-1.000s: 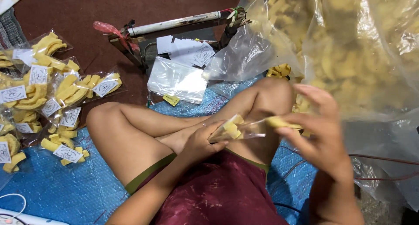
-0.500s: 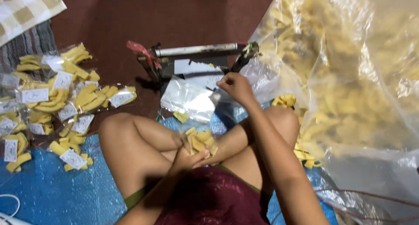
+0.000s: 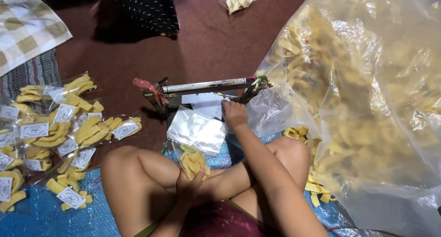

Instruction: Filling small plastic bags with yellow snack pieces while sitting on the floor.

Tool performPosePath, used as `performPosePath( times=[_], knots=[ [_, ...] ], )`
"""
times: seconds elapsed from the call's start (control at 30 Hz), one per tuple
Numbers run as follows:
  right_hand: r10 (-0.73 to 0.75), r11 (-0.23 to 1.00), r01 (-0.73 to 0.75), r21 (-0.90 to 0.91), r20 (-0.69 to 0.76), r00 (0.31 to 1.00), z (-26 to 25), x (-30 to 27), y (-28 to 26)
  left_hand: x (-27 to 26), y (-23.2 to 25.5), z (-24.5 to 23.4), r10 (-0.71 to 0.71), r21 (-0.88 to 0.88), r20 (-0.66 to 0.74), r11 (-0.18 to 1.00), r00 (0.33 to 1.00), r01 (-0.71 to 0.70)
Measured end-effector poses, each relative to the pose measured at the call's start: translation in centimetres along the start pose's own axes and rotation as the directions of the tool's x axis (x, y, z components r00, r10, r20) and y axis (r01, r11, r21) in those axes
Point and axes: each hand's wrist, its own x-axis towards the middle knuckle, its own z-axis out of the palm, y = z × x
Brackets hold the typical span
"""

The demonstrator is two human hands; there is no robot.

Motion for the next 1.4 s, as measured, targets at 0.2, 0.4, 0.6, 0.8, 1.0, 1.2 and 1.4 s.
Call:
performPosePath(
  times=[0.2,0.4,0.6,0.8,1.0,1.2,1.4],
  knots=[
    [0.016,0.999,-0.018,-0.043,-0.044,0.999,-0.1,-0.1,-0.2,0.4,-1.4,0.4,0.003,0.045,-0.062,0.999,0.998,0.000],
    [0.076,0.997,-0.076,0.018,0.004,0.997,-2.0,-0.6,-0.8,2.4,-5.7,0.2,0.105,0.190,-0.087,0.978,0.991,-0.087],
    [0.093,0.995,-0.091,0.031,-0.103,0.990,-2.2,-1.0,-1.3,1.4,-2.9,-0.1,-0.029,0.132,-0.063,0.991,0.998,0.038],
    [0.063,0.994,-0.051,0.099,-0.132,0.989,-5.7,-1.3,-2.5,1.1,-2.4,-0.1,0.046,0.199,-0.020,0.979,0.999,-0.041],
    [-0.016,0.972,0.025,0.235,-0.038,0.999,-7.6,-1.5,-3.4,1.2,-3.0,0.1,0.087,0.202,-0.039,0.976,0.995,-0.078],
    [-0.013,0.954,-0.020,0.300,0.107,0.994,-8.3,-1.7,-3.9,1.6,-4.0,-0.1,0.082,0.243,-0.019,0.967,0.996,-0.075],
    [0.011,0.953,-0.075,0.293,0.212,0.977,-9.5,-1.6,-4.3,0.7,-3.0,0.3,0.118,0.228,-0.030,0.968,0.993,-0.108]
  ],
)
